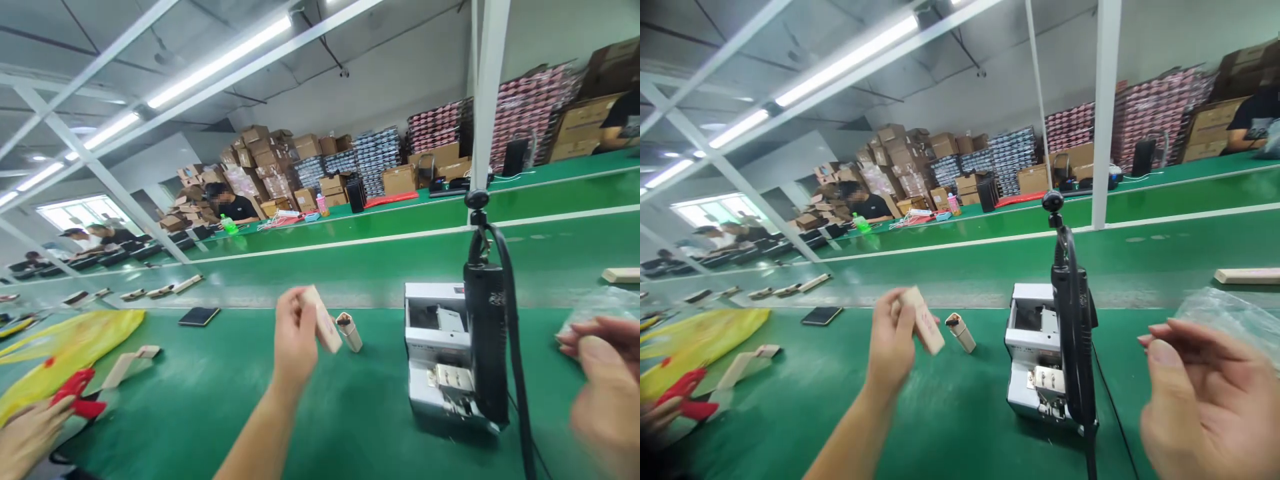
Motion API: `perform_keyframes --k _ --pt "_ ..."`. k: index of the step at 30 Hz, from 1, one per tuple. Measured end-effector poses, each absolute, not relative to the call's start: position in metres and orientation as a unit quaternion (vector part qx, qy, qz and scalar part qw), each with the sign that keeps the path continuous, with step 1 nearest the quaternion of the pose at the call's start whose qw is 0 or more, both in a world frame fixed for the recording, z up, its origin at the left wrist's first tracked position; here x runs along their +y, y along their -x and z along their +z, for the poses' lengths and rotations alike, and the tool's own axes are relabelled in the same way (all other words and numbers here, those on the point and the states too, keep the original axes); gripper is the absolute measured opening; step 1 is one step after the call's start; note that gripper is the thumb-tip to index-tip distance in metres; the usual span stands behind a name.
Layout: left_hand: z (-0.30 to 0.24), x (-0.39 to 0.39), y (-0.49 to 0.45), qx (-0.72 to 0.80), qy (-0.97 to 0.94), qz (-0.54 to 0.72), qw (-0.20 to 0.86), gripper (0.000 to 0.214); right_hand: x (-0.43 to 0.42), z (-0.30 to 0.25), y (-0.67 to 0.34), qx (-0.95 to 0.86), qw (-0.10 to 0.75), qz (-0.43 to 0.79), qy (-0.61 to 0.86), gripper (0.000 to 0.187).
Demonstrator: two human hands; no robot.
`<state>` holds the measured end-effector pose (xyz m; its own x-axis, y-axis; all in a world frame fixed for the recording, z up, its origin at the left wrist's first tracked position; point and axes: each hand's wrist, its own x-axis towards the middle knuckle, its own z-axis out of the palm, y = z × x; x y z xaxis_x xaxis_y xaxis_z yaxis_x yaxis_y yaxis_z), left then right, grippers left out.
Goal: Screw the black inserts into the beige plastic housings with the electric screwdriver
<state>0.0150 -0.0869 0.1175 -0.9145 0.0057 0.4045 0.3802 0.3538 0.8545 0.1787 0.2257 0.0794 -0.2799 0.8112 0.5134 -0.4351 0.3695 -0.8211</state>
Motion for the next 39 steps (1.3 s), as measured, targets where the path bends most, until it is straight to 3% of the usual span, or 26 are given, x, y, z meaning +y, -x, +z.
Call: perform_keyframes --k 6,11,16,23,31,39 --pt "0.136 -0.081 0.140 -0.919 0.079 -0.383 0.050 0.038 0.217 0.081 -0.174 -0.643 0.557 0.501 0.159 0.049" --pt "0.099 -0.025 0.182 -0.938 0.231 -0.249 -0.067 0.029 0.228 0.070 -0.168 -0.681 0.564 0.448 0.128 0.039" --pt "0.068 0.030 0.187 -0.888 0.382 -0.219 -0.132 0.026 0.227 0.073 -0.161 -0.718 0.563 0.399 0.090 0.026" --pt "0.052 0.028 0.185 -0.879 0.325 -0.346 -0.043 0.044 0.223 0.072 -0.158 -0.768 0.489 0.409 0.057 0.028" --pt "0.049 -0.079 0.113 -0.776 0.158 -0.606 0.071 0.071 0.230 0.067 -0.166 -0.796 0.401 0.454 -0.014 0.041" --pt "0.029 -0.087 0.010 -0.702 0.225 -0.675 -0.023 0.103 0.227 0.074 -0.173 -0.835 0.438 0.333 0.009 0.057"
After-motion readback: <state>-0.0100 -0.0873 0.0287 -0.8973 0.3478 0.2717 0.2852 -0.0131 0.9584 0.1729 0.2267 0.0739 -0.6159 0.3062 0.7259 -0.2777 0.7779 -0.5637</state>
